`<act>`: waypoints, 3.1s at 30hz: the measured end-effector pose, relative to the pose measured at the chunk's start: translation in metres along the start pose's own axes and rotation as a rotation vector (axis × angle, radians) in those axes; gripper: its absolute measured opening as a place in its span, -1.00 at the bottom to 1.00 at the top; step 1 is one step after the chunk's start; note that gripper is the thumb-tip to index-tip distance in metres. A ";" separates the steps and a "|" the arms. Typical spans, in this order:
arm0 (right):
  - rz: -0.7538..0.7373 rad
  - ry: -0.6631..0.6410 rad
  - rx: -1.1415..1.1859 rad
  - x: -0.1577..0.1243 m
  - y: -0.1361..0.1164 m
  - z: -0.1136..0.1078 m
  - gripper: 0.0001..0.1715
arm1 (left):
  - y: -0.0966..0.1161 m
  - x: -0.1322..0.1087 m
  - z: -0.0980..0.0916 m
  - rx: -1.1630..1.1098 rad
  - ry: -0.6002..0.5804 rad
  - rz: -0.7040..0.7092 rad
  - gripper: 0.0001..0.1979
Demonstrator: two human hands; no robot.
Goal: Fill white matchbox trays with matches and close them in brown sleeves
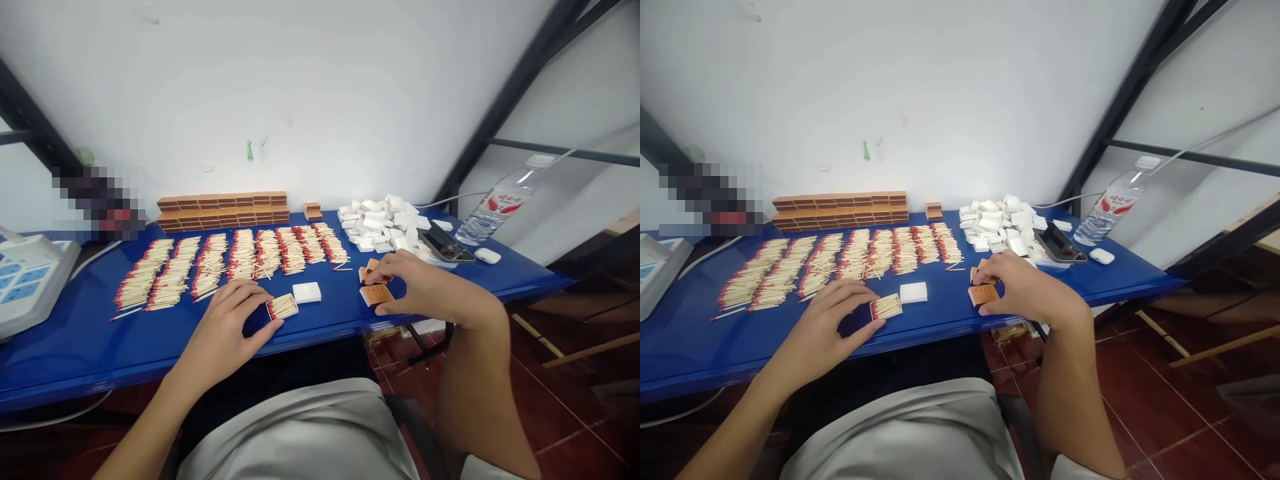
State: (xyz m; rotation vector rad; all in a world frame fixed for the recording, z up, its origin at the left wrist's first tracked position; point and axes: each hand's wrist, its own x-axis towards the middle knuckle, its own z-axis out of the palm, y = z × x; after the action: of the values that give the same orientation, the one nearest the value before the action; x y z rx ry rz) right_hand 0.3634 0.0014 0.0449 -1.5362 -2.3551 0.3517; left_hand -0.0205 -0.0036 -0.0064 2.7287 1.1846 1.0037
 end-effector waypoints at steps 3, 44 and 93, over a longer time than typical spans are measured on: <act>-0.006 -0.025 -0.030 0.005 -0.004 0.004 -0.75 | 0.000 0.000 -0.001 -0.006 0.009 0.009 -0.77; -0.397 0.071 0.453 0.051 -0.099 0.044 -0.54 | -0.001 -0.005 -0.008 -0.286 0.115 -0.078 -0.61; -0.032 0.284 0.143 0.272 0.077 -0.010 -0.60 | 0.002 -0.007 -0.004 -0.275 0.090 -0.075 -0.73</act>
State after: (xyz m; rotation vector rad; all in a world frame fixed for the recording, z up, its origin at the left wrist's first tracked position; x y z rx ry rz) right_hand 0.3289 0.2819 0.0592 -1.3809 -2.0866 0.2676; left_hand -0.0254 -0.0107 -0.0068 2.4344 1.0610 1.1923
